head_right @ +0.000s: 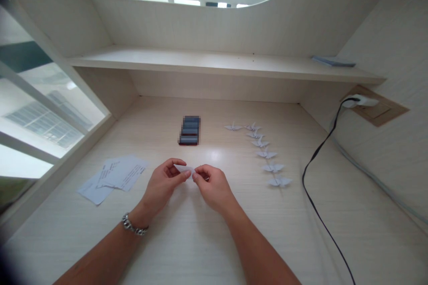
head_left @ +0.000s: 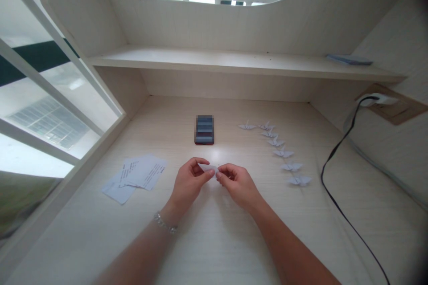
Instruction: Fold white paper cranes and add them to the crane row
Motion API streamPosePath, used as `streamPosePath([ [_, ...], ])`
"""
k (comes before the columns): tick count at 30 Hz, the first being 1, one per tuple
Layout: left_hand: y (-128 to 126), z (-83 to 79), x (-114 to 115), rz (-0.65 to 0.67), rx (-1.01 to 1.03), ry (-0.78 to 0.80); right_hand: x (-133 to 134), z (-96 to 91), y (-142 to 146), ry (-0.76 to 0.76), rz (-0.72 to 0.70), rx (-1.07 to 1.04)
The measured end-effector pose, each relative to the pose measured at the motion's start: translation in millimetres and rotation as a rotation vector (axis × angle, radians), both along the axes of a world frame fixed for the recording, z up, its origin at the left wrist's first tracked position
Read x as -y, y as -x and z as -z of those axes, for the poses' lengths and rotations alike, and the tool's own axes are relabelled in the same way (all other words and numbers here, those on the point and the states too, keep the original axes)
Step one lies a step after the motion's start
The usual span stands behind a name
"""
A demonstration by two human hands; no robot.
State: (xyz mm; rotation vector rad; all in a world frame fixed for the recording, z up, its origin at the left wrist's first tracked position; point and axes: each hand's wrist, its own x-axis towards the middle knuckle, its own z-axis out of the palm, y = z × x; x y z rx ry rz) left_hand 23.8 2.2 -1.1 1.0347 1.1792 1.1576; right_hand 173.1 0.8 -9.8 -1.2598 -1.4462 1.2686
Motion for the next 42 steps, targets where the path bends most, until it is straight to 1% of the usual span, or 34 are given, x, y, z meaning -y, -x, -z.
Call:
streamPosePath([
  [3,1.5,-1.8,0.1,-0.019,-0.044,0.015,-0.2,-2.9,-0.3,-0.048,0.054,0.001],
  [6,3.2,0.0,-0.8,-0.007,-0.032,-0.004,-0.1,-2.5,0.6,-0.061,0.091,-0.033],
  [9,4.4,1.7,-1.7,0.016,-0.009,-0.013,-0.4,0.1,0.7,-0.051,0.123,-0.094],
  [15,3.0,-0.7,-1.2,-0.037,0.055,-0.017,-1.3,2.9,0.8,0.003,0.111,-0.214],
  [20,0.7,-0.6,-0.8,-0.028,0.107,-0.023,-1.6,0.4,1.6,0.006,0.150,-0.263],
  [27,1.1,-1.8,-0.3,-0.039,0.135,-0.005,-2.4,-3.3,2.3,0.048,0.146,-0.355],
  [29,1.0,-2.7,0.3,-0.050,0.125,0.001,-1.7,-2.9,2.9,0.042,0.127,-0.341],
  [33,1.6,-2.0,0.2,-0.039,0.056,0.003,-1.3,2.0,3.0,0.053,0.032,-0.246],
  [35,2.9,-0.8,-0.7,-0.019,0.037,0.001,-2.4,4.8,2.1,0.064,0.038,-0.214],
  [39,5.1,0.8,-2.4,-0.005,0.070,0.002,-4.6,6.0,-1.1,0.084,0.073,-0.213],
  [42,4.0,-0.2,-1.4,-0.002,0.061,0.004,-4.0,3.7,-2.7,0.123,0.010,-0.219],
])
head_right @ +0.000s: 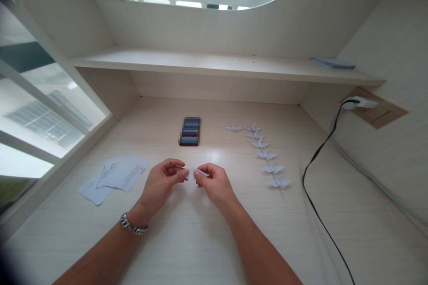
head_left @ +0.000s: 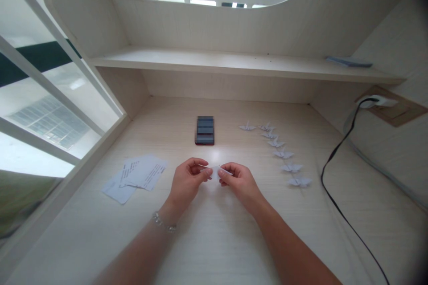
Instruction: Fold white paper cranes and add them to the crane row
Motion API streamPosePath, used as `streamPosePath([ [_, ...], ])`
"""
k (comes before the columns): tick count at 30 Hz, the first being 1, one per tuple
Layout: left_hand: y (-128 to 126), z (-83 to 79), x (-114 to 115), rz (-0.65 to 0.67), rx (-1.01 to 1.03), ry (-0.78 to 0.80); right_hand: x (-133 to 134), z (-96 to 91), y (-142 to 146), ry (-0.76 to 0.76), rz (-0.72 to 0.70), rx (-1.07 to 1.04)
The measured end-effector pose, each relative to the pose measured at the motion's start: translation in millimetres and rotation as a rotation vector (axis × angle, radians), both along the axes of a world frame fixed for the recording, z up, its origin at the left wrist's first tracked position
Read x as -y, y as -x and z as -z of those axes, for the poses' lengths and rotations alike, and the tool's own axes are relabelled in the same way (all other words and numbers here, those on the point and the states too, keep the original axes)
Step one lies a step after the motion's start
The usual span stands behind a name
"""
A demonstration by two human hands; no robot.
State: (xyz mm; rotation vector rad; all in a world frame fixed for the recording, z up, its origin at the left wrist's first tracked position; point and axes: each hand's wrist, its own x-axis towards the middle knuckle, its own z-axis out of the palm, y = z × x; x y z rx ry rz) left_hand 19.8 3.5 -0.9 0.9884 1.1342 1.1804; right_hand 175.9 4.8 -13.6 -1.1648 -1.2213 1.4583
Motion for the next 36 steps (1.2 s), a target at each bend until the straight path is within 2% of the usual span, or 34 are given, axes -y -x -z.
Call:
streamPosePath([
  [3,-2.3,-1.6,1.9,0.017,0.005,0.019,1.7,-1.4,0.3,0.008,-0.063,0.044],
  [10,0.9,1.5,0.0,-0.005,0.046,0.013,1.8,-4.6,5.4,0.039,-0.014,-0.016],
  [14,2.6,4.4,-1.1,0.033,0.054,0.029,1.3,-8.5,4.6,0.067,-0.021,-0.004],
  [18,1.1,5.8,-0.3,0.071,0.022,0.024,2.2,-5.5,2.4,0.082,-0.041,0.053],
  [22,0.0,6.1,-0.3,0.029,-0.027,0.008,2.2,-0.8,1.9,0.079,-0.076,0.021],
  [25,0.1,5.2,0.0,0.016,-0.027,0.000,1.0,-0.8,2.0,0.058,-0.037,0.013],
  [30,0.7,2.2,1.0,0.088,-0.091,0.014,-1.1,-1.5,0.9,0.024,0.002,-0.011],
  [36,1.1,1.6,-0.1,0.048,-0.073,0.006,-2.4,-0.1,-0.1,-0.023,0.088,-0.069],
])
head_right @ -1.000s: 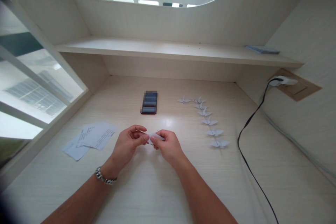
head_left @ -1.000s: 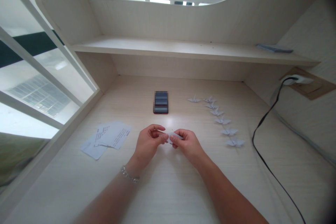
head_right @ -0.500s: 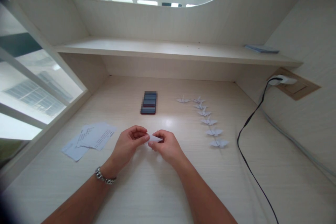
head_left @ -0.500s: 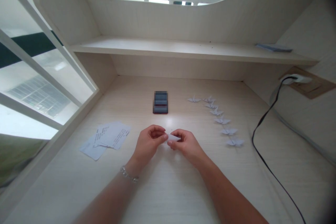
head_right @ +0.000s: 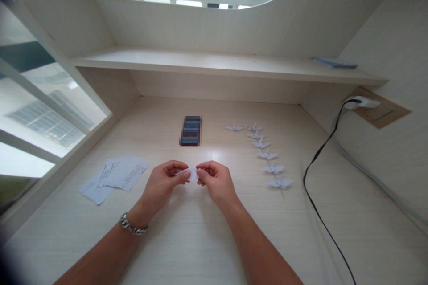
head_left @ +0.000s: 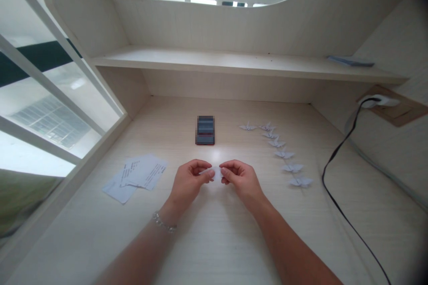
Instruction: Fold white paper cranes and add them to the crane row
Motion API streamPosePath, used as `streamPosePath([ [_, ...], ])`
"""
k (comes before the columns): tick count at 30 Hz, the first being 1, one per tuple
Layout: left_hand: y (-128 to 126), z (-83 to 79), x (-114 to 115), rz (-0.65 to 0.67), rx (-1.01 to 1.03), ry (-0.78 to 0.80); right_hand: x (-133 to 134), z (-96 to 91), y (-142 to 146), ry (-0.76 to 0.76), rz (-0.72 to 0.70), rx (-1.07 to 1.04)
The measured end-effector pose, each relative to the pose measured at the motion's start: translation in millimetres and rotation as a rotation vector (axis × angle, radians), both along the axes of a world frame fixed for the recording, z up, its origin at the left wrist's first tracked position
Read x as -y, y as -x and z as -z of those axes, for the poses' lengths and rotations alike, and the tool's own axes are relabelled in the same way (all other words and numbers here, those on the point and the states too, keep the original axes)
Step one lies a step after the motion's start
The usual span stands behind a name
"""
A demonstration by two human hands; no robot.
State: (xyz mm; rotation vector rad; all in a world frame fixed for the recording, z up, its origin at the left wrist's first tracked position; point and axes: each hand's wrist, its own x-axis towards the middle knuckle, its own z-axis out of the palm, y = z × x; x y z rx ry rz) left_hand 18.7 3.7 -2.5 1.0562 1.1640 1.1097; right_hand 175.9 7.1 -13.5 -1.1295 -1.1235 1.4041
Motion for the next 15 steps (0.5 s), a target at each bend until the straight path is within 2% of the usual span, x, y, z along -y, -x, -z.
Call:
streamPosePath([
  [9,0.9,-0.1,0.1,0.006,-0.009,-0.068,2.3,-3.2,-1.1,-0.097,0.012,0.110],
  [15,0.0,-1.8,0.9,-0.005,0.007,-0.070,5.1,-6.2,1.6,-0.108,0.054,0.141],
])
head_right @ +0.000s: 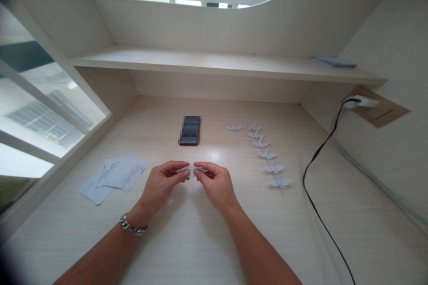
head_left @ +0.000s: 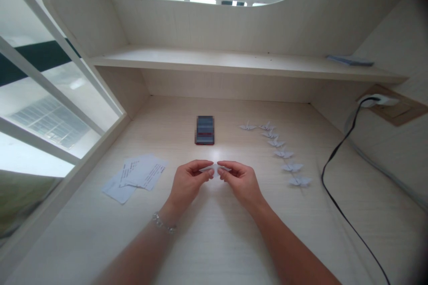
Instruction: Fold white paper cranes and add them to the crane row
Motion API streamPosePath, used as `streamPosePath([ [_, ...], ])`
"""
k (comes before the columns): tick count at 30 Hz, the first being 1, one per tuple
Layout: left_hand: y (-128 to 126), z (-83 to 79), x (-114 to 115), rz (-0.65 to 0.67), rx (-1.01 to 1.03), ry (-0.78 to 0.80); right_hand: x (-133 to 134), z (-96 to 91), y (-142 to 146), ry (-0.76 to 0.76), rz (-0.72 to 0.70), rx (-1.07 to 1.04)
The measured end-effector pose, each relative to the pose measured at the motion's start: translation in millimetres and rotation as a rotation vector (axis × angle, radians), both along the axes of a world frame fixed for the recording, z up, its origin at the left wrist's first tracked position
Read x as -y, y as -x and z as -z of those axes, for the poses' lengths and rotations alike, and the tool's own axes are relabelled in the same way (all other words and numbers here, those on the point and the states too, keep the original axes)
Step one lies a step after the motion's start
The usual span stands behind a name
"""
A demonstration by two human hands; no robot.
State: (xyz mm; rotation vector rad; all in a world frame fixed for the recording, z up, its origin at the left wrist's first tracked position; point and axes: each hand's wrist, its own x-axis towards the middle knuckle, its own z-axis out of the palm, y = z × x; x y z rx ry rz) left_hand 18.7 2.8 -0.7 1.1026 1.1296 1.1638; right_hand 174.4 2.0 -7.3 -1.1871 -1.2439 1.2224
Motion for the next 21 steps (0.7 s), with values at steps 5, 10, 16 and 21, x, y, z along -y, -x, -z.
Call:
streamPosePath([
  [5,-0.2,0.1,0.6,-0.029,0.010,0.009,-0.5,2.4,2.9,-0.002,0.043,-0.026],
  [10,-0.5,-0.4,0.3,-0.031,0.012,-0.010,-1.6,3.5,3.6,-0.019,0.049,-0.055],
  [16,-1.8,-2.8,1.3,-0.012,-0.001,-0.009,-2.1,3.7,0.7,-0.012,-0.003,-0.035],
  [21,-2.0,-2.2,2.6,0.070,-0.042,-0.023,-2.7,4.4,-0.7,0.053,-0.061,-0.018],
])
